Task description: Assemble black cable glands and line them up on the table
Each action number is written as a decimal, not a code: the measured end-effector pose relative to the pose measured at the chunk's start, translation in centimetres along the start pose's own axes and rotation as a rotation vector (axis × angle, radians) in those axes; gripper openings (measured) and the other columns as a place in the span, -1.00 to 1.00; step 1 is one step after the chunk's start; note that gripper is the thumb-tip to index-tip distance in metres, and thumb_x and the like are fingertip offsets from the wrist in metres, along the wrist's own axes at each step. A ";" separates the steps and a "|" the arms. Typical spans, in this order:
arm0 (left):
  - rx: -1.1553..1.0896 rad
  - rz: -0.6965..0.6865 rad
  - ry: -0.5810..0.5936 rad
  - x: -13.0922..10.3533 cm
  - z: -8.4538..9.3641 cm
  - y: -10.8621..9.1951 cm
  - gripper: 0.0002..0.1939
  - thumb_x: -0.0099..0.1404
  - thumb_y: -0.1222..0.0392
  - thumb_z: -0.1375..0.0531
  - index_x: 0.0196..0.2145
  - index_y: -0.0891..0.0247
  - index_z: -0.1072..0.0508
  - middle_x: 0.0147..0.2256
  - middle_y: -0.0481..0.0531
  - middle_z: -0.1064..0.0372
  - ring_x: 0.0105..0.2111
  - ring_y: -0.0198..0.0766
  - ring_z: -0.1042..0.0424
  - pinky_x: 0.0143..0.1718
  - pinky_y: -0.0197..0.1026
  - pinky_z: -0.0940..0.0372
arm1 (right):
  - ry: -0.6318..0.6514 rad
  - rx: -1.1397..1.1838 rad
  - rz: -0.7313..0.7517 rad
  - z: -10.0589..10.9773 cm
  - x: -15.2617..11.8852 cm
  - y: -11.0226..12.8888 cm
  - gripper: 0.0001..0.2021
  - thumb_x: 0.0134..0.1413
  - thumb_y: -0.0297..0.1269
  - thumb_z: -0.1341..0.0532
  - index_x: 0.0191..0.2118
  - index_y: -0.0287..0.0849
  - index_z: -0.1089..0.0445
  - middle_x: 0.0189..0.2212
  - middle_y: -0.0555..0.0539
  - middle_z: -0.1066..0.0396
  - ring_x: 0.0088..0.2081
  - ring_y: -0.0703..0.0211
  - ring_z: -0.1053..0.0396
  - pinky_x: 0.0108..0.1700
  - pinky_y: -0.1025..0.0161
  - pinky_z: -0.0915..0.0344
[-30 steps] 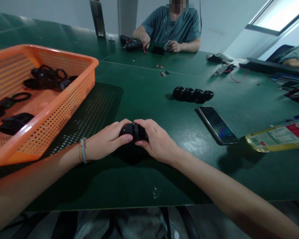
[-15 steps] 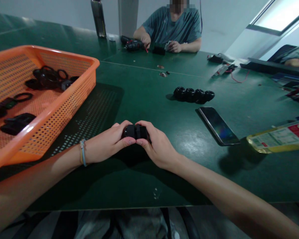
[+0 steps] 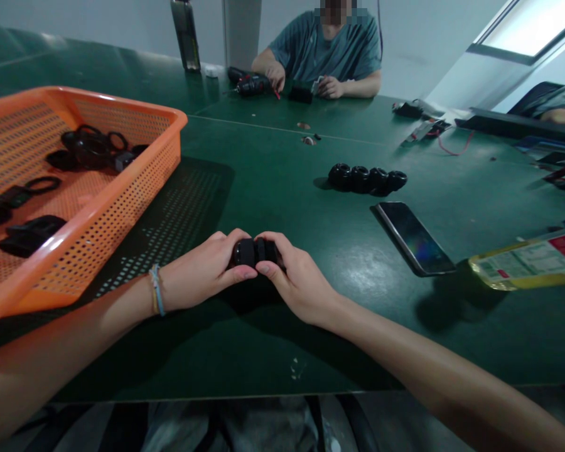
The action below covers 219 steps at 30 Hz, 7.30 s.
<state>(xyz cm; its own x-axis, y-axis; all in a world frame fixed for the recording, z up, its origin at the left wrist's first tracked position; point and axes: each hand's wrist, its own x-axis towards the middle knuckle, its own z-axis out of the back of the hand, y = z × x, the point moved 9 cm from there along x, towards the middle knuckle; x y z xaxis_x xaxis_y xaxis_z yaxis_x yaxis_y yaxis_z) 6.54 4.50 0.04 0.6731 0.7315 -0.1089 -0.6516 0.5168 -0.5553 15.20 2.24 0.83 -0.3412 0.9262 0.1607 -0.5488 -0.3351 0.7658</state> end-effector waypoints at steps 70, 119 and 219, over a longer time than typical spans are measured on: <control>-0.093 -0.094 -0.142 -0.5 0.1 -0.9 -0.61 0.35 -0.06 0.15 -0.06 0.30 -0.11 -0.38 0.02 -0.32 -0.44 -0.17 -0.43 -0.45 -0.23 -0.25 | -0.091 0.261 -0.168 0.0 -0.6 -0.8 -0.67 0.11 -0.11 -0.03 -0.13 -0.25 -0.23 -0.43 -0.06 -0.33 -0.41 0.19 -0.28 -0.35 0.22 -0.19; -0.059 0.220 -0.634 -1.0 2.7 0.5 -0.50 0.29 0.13 0.27 -0.44 0.30 -0.40 -0.53 0.15 -0.40 -0.48 -0.13 -0.40 -0.39 -0.14 -0.23 | -0.139 0.023 0.042 0.3 0.4 0.8 -0.73 0.15 -0.20 -0.05 -0.08 -0.21 -0.20 -0.23 -0.16 -0.42 -0.30 0.10 -0.39 -0.28 0.15 -0.32; -0.660 0.286 -0.486 0.7 1.3 2.2 -0.57 0.24 -0.05 0.12 -0.66 0.22 -0.21 -0.75 -0.11 -0.08 -0.72 -0.36 -0.13 -0.72 -0.33 -0.04 | -0.114 -0.145 0.319 0.8 1.2 1.0 -0.60 0.17 0.01 -0.06 -0.02 -0.17 -0.12 -0.15 -0.19 -0.38 -0.18 0.06 -0.39 -0.20 0.09 -0.36</control>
<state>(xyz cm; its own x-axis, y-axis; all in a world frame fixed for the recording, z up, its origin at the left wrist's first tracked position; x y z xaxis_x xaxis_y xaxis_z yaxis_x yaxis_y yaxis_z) 5.12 6.75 -0.22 0.1925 0.9806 -0.0368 -0.3349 0.0304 -0.9418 14.86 3.20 2.30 -0.4294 0.7820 0.4518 -0.5340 -0.6233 0.5713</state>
